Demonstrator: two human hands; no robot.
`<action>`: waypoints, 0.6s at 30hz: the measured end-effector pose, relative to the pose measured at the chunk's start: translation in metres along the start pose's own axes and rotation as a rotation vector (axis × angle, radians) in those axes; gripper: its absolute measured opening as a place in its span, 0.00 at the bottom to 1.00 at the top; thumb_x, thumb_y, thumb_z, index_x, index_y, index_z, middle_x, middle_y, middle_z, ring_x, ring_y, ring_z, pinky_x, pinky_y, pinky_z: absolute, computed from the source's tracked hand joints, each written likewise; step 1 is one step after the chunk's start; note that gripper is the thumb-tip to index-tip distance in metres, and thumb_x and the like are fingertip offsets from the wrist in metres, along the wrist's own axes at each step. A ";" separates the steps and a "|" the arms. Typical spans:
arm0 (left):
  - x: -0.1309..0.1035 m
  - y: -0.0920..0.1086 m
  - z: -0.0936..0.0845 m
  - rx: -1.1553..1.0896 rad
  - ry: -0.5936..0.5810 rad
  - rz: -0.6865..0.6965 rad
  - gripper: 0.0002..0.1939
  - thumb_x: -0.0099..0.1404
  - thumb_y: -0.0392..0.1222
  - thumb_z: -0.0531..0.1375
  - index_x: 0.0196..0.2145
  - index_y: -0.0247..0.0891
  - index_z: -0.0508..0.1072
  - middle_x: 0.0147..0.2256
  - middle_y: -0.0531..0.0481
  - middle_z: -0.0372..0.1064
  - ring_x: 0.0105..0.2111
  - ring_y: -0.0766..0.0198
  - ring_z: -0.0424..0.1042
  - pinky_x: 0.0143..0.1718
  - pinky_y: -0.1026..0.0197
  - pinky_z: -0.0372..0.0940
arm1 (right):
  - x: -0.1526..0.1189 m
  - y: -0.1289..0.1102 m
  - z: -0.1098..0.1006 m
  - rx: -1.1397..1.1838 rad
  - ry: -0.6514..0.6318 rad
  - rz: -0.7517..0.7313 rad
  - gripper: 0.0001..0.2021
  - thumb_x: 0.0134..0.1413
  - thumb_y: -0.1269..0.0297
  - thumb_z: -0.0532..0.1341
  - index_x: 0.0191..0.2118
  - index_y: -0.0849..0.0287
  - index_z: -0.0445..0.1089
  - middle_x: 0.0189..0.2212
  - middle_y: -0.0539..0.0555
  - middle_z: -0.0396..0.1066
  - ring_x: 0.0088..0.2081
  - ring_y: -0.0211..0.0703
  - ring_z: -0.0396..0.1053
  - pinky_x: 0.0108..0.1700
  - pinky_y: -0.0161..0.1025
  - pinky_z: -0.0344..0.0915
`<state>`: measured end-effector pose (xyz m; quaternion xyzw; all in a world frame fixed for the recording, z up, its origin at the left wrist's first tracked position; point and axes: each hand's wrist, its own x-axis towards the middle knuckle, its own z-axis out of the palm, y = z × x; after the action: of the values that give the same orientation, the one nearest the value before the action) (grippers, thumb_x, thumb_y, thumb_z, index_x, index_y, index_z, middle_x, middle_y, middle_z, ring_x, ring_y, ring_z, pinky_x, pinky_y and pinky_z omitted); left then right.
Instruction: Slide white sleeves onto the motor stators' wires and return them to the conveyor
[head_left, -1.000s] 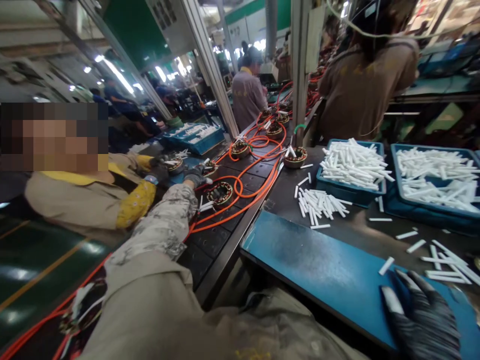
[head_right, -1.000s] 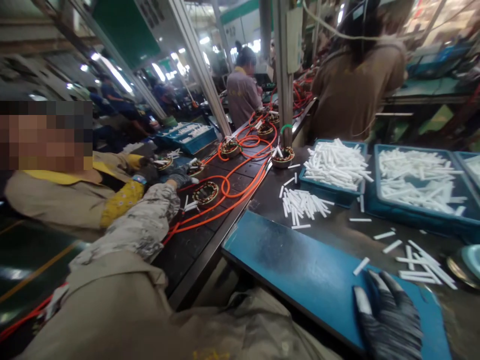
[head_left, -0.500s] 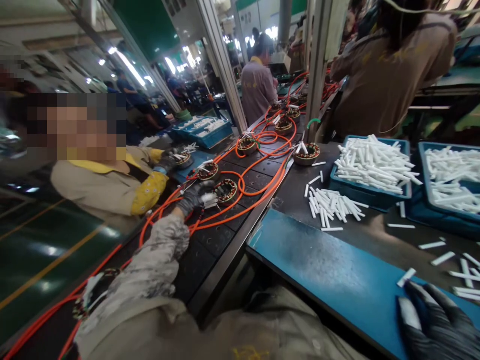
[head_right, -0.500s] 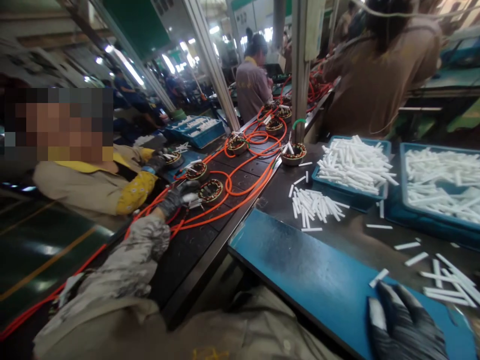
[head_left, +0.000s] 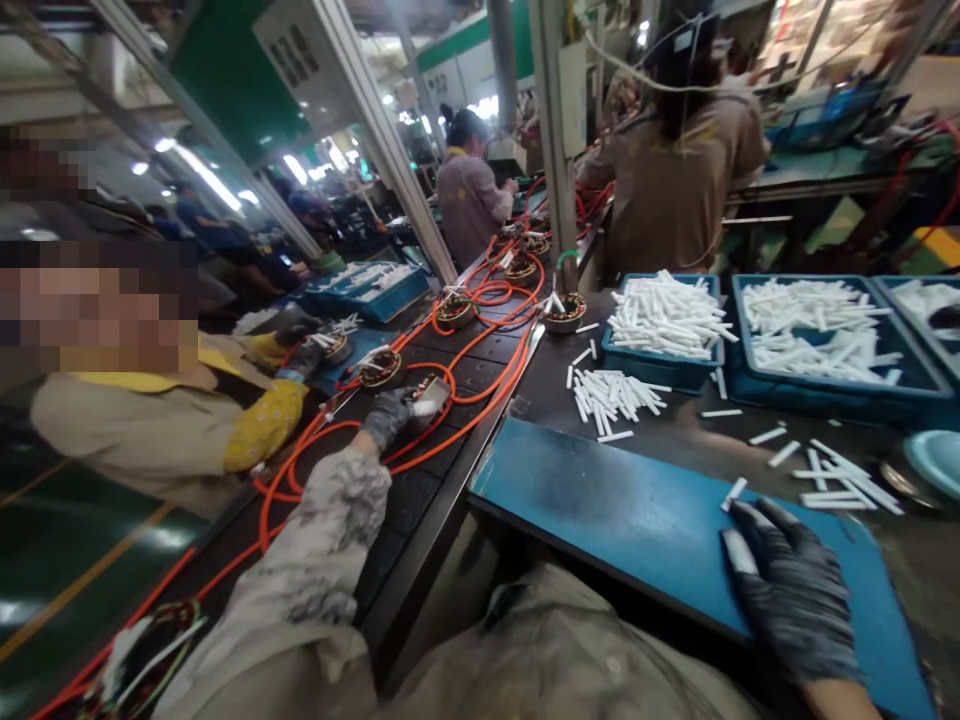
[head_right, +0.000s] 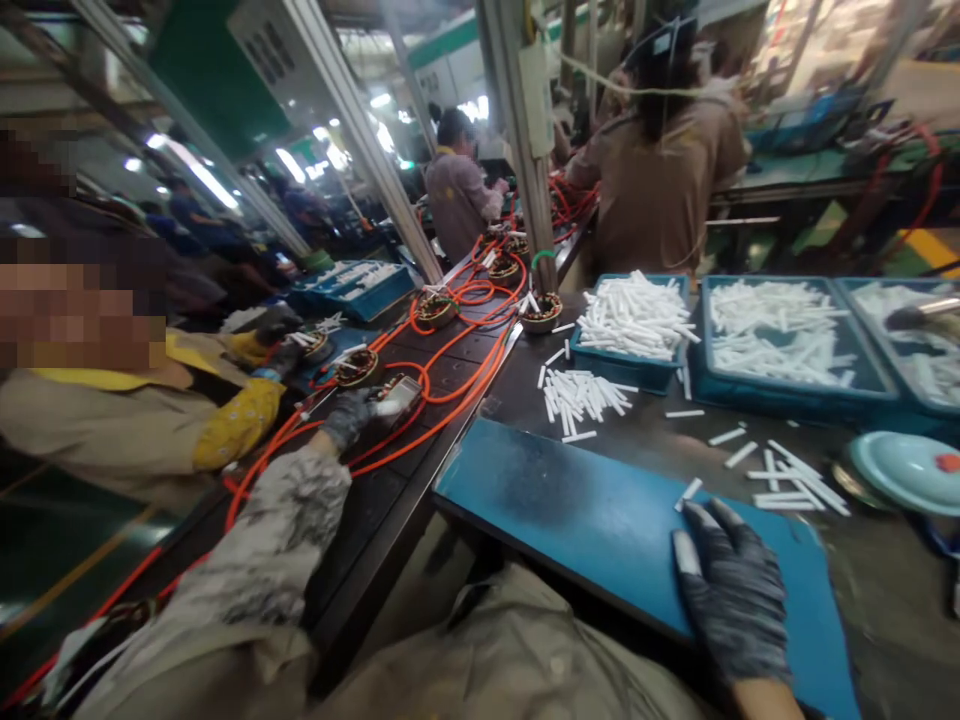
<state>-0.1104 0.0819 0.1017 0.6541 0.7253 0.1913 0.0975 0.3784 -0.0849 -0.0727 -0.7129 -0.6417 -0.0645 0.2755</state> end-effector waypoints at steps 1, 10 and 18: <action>-0.006 0.001 0.001 0.004 -0.024 0.020 0.21 0.62 0.56 0.66 0.40 0.34 0.78 0.39 0.43 0.78 0.42 0.50 0.76 0.47 0.48 0.71 | 0.000 -0.001 0.000 -0.006 0.003 0.002 0.26 0.65 0.48 0.49 0.51 0.61 0.75 0.55 0.65 0.70 0.51 0.62 0.71 0.55 0.59 0.68; -0.110 0.098 0.112 0.130 -0.241 0.908 0.20 0.60 0.57 0.67 0.48 0.48 0.80 0.44 0.46 0.79 0.48 0.50 0.73 0.63 0.41 0.58 | 0.004 -0.008 -0.015 0.022 -0.042 0.060 0.23 0.63 0.50 0.53 0.51 0.61 0.75 0.54 0.65 0.69 0.54 0.61 0.68 0.58 0.59 0.64; -0.121 0.042 0.113 -0.150 -0.097 0.428 0.34 0.61 0.53 0.65 0.62 0.37 0.66 0.58 0.37 0.70 0.58 0.46 0.70 0.62 0.41 0.64 | 0.006 -0.025 -0.030 0.116 0.057 0.091 0.19 0.60 0.57 0.60 0.54 0.58 0.72 0.55 0.64 0.69 0.56 0.62 0.68 0.60 0.62 0.61</action>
<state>-0.0130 -0.0174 0.0034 0.7923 0.5483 0.2293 0.1381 0.3632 -0.0933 -0.0366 -0.7219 -0.6033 -0.0346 0.3371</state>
